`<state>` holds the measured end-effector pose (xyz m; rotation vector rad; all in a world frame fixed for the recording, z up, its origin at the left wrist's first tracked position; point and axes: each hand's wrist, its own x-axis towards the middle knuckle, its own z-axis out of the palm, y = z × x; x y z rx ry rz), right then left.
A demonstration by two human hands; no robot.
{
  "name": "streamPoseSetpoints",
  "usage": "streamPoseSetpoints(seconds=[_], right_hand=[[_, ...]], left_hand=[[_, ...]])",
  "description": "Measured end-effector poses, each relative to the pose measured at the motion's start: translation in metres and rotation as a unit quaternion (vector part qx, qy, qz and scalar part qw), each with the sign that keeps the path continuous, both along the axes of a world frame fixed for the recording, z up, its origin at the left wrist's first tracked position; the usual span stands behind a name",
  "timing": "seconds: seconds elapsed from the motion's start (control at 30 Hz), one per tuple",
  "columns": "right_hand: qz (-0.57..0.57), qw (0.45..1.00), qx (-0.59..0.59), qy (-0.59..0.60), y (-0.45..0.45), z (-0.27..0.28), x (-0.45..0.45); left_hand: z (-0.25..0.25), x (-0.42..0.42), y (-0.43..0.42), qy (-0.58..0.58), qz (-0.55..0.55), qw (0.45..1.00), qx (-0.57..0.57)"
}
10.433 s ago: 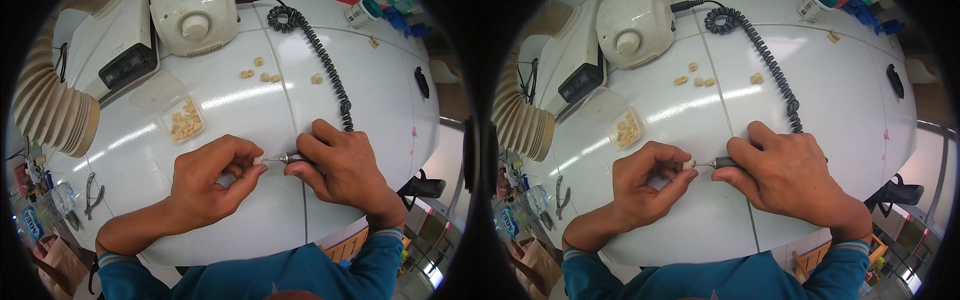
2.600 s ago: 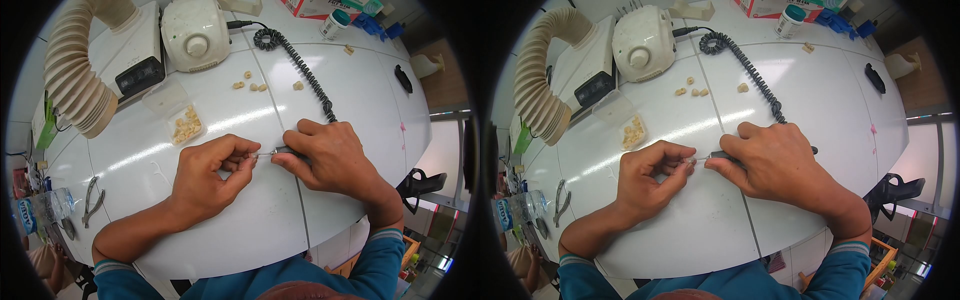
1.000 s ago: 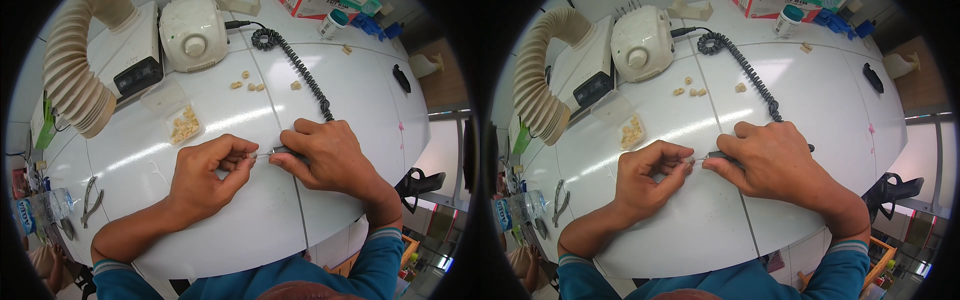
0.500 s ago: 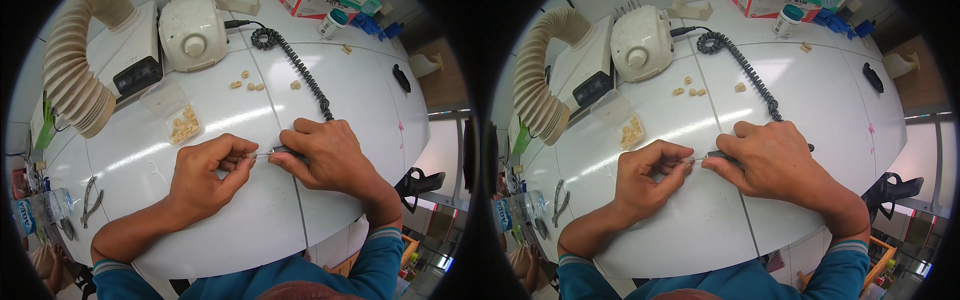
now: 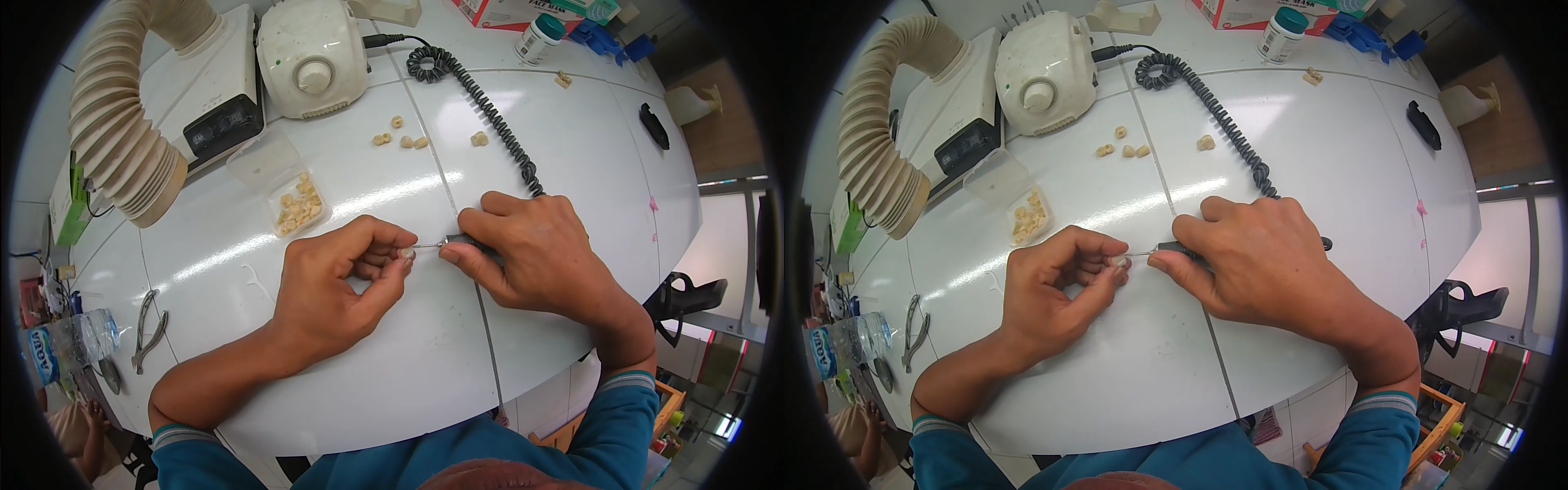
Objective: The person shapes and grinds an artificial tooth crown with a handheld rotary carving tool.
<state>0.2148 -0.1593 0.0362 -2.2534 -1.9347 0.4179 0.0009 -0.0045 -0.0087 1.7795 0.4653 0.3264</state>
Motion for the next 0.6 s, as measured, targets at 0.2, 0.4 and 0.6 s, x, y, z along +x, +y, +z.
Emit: streamPoseSetpoints(seconds=[0.2, 0.4, 0.6], right_hand=[[-0.016, 0.999, 0.019, 0.027, 0.001, -0.001, 0.004], [-0.075, 0.995, 0.043, 0.054, 0.004, -0.001, 0.011], [-0.1, 0.993, 0.033, 0.045, 0.005, -0.001, 0.014]], left_hand=[[0.005, -0.001, 0.001, 0.008, -0.008, 1.0, -0.027], [-0.003, -0.001, 0.0, -0.031, 0.011, 0.999, -0.001], [0.001, -0.004, 0.0, -0.086, -0.03, 0.984, 0.156]])
